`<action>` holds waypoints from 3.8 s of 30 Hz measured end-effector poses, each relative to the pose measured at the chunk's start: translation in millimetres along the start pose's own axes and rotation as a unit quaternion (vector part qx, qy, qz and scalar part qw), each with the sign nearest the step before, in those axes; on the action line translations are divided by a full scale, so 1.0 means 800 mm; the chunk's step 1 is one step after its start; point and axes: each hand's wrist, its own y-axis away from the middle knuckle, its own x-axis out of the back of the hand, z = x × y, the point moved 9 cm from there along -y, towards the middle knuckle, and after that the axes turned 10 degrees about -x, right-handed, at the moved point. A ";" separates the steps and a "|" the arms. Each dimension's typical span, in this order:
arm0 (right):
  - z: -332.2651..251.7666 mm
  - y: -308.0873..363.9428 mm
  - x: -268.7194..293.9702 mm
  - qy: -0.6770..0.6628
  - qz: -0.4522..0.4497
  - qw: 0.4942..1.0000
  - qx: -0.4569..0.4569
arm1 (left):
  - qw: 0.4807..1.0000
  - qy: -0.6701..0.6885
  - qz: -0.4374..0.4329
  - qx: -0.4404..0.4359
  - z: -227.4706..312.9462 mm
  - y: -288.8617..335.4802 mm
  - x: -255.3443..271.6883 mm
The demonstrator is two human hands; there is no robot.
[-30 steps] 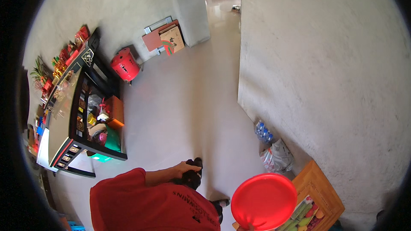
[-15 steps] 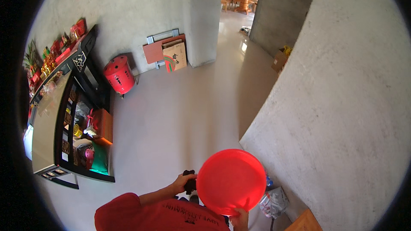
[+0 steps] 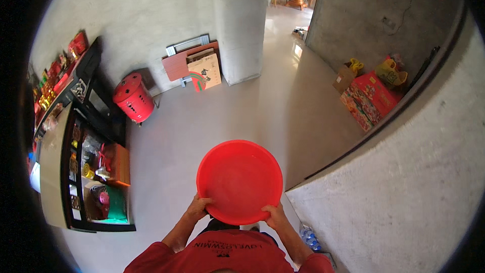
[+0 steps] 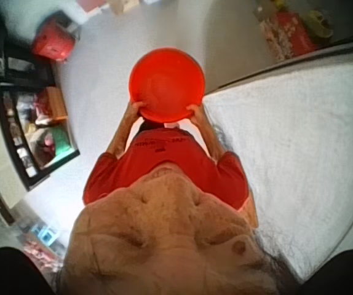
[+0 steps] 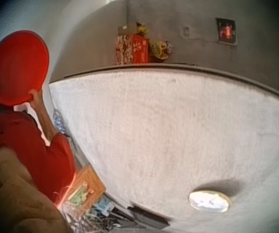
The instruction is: The person wipes a round wooden dining table with a dark cloth, then wrings the cloth in a red basin of water. They carry the basin and cloth to a second room and wipe a rectangular table. Finally, they carry the basin outside to an outdoor sink and fill it with water from a tap.
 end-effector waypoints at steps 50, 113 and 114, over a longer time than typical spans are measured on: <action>-1.383 -1.042 -0.025 -0.020 0.044 0.995 0.092 | 0.997 -0.051 -0.004 0.049 0.395 -1.589 -0.637; -2.343 -2.627 -0.747 0.286 -0.089 0.952 -0.056 | 0.973 0.097 0.193 -0.076 1.261 -3.168 -0.493; -2.349 -2.648 -0.754 0.282 -0.092 0.953 -0.065 | 0.977 0.095 0.177 -0.072 1.276 -3.189 -0.495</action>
